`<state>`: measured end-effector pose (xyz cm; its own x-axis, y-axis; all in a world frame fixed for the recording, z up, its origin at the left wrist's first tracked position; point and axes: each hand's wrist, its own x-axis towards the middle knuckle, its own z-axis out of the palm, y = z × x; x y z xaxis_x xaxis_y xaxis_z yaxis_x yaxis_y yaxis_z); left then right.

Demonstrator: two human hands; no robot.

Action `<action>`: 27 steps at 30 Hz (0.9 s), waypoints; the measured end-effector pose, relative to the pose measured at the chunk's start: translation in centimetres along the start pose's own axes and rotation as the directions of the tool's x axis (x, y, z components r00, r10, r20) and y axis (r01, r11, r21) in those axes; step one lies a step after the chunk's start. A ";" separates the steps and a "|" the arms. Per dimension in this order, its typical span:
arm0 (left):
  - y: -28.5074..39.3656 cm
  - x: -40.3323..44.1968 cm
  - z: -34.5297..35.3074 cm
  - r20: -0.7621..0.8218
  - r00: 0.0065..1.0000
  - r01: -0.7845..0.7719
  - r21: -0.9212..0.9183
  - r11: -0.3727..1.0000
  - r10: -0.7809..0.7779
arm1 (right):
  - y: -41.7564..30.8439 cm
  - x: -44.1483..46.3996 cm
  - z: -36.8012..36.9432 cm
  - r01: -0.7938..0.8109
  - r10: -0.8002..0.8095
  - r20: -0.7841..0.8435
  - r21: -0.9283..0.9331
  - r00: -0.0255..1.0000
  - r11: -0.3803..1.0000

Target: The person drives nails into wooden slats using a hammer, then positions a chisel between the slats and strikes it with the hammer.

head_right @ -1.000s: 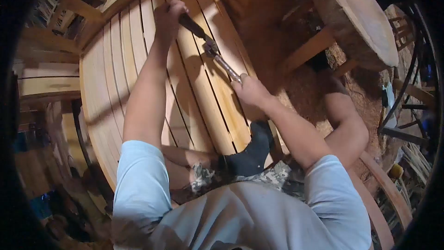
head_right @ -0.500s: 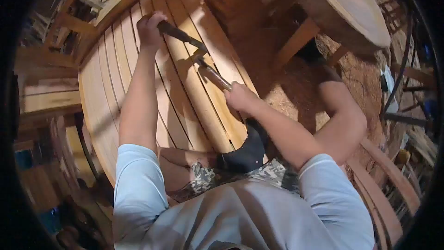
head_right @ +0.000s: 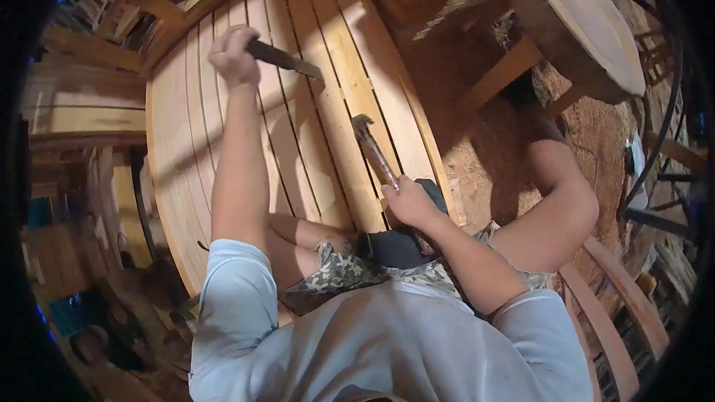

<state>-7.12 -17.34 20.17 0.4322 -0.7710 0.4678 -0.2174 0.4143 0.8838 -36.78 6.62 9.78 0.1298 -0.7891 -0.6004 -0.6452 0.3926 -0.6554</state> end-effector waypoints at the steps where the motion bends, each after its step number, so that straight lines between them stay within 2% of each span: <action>1: -0.4 -0.2 0.4 0.000 0.999 0.043 -0.064 0.997 -0.043 | 0.3 0.1 0.0 0.009 -0.009 0.008 -0.015 1.000 1.000; 3: -1.0 -0.6 1.1 0.014 0.998 0.070 -0.126 0.989 -0.069 | 1.1 0.4 0.4 -0.046 0.044 0.022 0.080 0.999 0.996; 7: -1.6 -1.1 2.4 -0.001 0.991 0.129 -0.231 0.964 -0.133 | 1.7 0.7 0.8 -0.043 0.039 0.031 0.141 0.999 0.989; 9: -2.6 -1.1 2.8 0.044 0.984 0.177 -0.227 0.958 -0.171 | -0.2 -0.3 -0.5 -0.089 0.062 0.093 0.326 0.994 0.941; 10: -2.6 -1.2 2.9 0.041 0.983 0.183 -0.230 0.956 -0.178 | -0.3 0.0 -0.7 -0.095 0.068 0.094 0.320 0.993 0.943; 12: -2.5 -1.4 3.0 0.095 0.984 0.162 -0.154 0.975 -0.148 | -0.4 1.2 -1.4 -0.107 0.064 0.095 0.565 0.993 0.818; 13: -2.3 -1.3 3.1 0.096 0.983 0.170 -0.152 0.974 -0.157 | -0.9 1.8 -2.3 -0.083 0.032 0.097 0.592 0.995 0.802; 14: -2.1 -1.1 3.1 0.175 0.975 0.155 -0.078 0.985 -0.140 | -1.7 2.5 -3.4 -0.076 0.022 0.093 0.632 0.995 0.771; 15: -1.8 -0.8 3.1 0.255 0.959 0.132 -0.007 0.991 -0.126 | -2.5 3.4 -3.9 -0.081 0.052 0.062 0.720 0.997 0.689; 16: -1.4 -0.6 3.1 0.256 0.957 0.140 -0.002 0.990 -0.135 | -3.9 3.8 -4.8 -0.068 0.049 0.048 0.766 0.998 0.639; 18: -0.8 -0.3 3.3 0.381 0.899 0.223 0.030 0.974 -0.217 | -4.3 7.0 -4.5 -0.006 0.004 0.004 0.933 1.000 0.361; 19: -2.1 0.0 3.9 0.330 0.939 0.084 0.039 0.996 -0.092 | -4.3 8.9 -3.8 -0.001 0.005 -0.001 0.964 1.000 0.265; 20: -2.2 -0.1 4.1 0.325 0.941 0.086 0.042 0.995 -0.095 | -5.6 9.6 -2.9 0.006 0.007 -0.007 0.986 1.000 0.168; 21: -2.3 -0.2 4.2 0.340 0.934 0.104 0.045 0.994 -0.113 | -6.8 9.8 -1.2 0.027 0.084 -0.039 0.991 0.996 0.133; 22: -2.3 0.0 4.1 0.355 0.926 0.121 0.049 0.991 -0.130 | -7.4 9.7 0.0 -0.074 0.082 0.057 0.975 0.995 0.208; 23: -2.3 0.1 4.1 0.371 0.923 0.090 0.053 0.995 -0.103 | -6.8 10.3 0.1 -0.248 0.017 0.252 0.937 0.968 0.245; 24: -2.3 0.1 4.0 0.373 0.922 0.093 0.057 0.994 -0.108 | -6.0 10.9 0.1 -0.408 -0.040 0.437 0.866 0.899 0.289; 25: -2.4 0.4 3.9 0.381 0.920 0.087 0.040 0.995 -0.095 | -5.6 11.0 0.0 -0.331 -0.054 0.376 0.867 0.925 0.372; 26: -2.6 0.6 3.7 0.387 0.918 0.082 0.024 0.996 -0.085 | -5.4 11.2 0.6 -0.334 -0.052 0.379 0.866 0.924 0.373; 27: -2.8 0.6 3.6 0.385 0.918 0.088 0.027 0.996 -0.092 | -5.0 11.2 1.5 -0.318 -0.043 0.339 0.915 0.940 0.249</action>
<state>-9.44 -20.69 18.05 0.0795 -0.9323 0.3529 -0.2023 0.3316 0.9215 -30.98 -3.51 5.69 0.4047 -0.5983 -0.6916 0.4865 0.7812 -0.3912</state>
